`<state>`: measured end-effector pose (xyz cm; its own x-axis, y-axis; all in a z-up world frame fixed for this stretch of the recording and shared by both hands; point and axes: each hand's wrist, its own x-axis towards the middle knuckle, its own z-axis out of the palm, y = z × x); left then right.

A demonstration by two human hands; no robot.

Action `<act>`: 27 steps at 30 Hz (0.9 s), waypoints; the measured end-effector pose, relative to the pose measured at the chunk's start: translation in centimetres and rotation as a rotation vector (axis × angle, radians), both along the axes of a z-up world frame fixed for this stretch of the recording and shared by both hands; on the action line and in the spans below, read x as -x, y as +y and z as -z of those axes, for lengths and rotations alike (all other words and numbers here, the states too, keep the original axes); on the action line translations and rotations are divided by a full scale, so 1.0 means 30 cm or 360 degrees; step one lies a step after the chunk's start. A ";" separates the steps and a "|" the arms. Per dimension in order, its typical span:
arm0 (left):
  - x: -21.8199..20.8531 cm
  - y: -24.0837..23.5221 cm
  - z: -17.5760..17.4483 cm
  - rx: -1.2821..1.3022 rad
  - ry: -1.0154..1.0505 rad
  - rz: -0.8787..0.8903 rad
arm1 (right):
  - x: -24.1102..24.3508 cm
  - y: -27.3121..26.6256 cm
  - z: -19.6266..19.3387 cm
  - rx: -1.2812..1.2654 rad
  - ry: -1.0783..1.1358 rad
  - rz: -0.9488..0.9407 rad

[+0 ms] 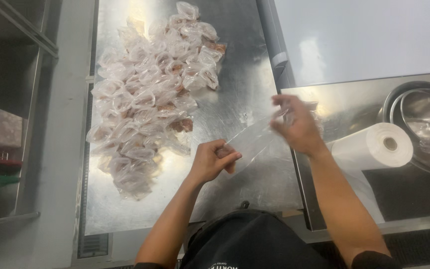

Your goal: The person wraps individual portions of food in plastic wrap by hand and places them in a stack.

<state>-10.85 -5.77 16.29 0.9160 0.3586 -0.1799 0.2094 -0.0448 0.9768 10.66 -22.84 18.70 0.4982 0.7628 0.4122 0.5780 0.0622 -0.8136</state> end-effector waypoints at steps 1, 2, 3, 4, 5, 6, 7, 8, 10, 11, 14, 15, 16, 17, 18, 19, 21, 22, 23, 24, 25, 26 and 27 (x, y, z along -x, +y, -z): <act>-0.002 -0.001 -0.002 -0.0014 -0.0023 0.0029 | -0.001 -0.001 0.012 0.0019 -0.0433 -0.0246; -0.003 0.000 -0.002 -0.0027 -0.0045 0.0058 | -0.008 -0.002 0.014 0.0120 -0.0253 -0.0135; -0.006 -0.008 0.003 0.0058 -0.0097 0.0050 | -0.015 -0.014 0.009 0.0229 -0.0070 -0.0013; -0.009 -0.012 0.009 0.0143 -0.0149 0.0041 | -0.025 -0.025 -0.004 0.0339 0.0115 0.0106; -0.002 -0.016 0.014 0.0234 -0.0190 0.0020 | -0.033 -0.032 -0.019 0.0011 0.0421 0.0215; -0.002 -0.022 0.019 0.0238 -0.0234 -0.0075 | -0.041 -0.036 -0.034 -0.0319 0.0723 0.0327; -0.011 -0.019 0.024 0.0234 -0.0283 -0.0180 | -0.047 -0.029 -0.045 -0.0657 0.1018 0.0428; -0.021 -0.018 0.027 0.0229 -0.0332 -0.0284 | -0.042 -0.017 -0.044 -0.0657 0.1172 0.0270; -0.062 -0.013 0.028 0.0378 -0.0455 -0.0457 | -0.021 0.009 -0.024 -0.0658 0.1472 -0.0036; -0.079 -0.026 0.035 0.0469 -0.0505 -0.0541 | 0.024 0.016 0.015 -0.0195 0.1404 0.0016; -0.111 -0.045 0.061 0.0753 -0.0657 -0.0426 | 0.130 0.023 0.130 0.0158 0.0905 0.0007; -0.121 -0.035 0.063 0.0637 -0.0626 -0.0441 | 0.137 0.039 0.151 0.0086 0.0685 -0.0032; -0.128 -0.027 0.067 0.0521 -0.0593 -0.0454 | 0.140 0.046 0.166 0.0063 0.0757 -0.0014; -0.127 -0.023 0.075 0.0395 -0.0561 -0.0469 | 0.143 0.047 0.178 0.0032 0.0830 -0.0002; -0.126 -0.024 0.087 0.0344 -0.0580 -0.0501 | 0.143 0.044 0.186 0.0002 0.0902 0.0010; -0.130 -0.027 0.098 0.0296 -0.0604 -0.0521 | 0.142 0.044 0.189 0.0000 0.0881 -0.0057; -0.139 -0.036 0.116 0.0218 -0.0659 -0.0564 | 0.140 0.043 0.187 -0.0002 0.0835 -0.0191; -0.145 -0.041 0.125 0.0187 -0.0690 -0.0586 | 0.139 0.042 0.185 -0.0002 0.0848 -0.0172; -0.146 -0.045 0.135 0.0156 -0.0718 -0.0611 | 0.144 0.045 0.188 -0.0002 0.0864 -0.0156; -0.146 -0.049 0.146 0.0177 -0.0728 -0.0620 | 0.146 0.049 0.193 -0.0002 0.0880 -0.0140; -0.147 -0.052 0.157 0.0196 -0.0737 -0.0628 | 0.146 0.052 0.204 0.0027 0.0932 -0.0178; -0.148 -0.052 0.171 0.0215 -0.0747 -0.0637 | 0.144 0.054 0.220 0.0057 0.0985 -0.0216; -0.146 -0.055 0.188 0.0169 -0.0708 -0.0633 | 0.140 0.050 0.241 0.0090 0.1040 -0.0252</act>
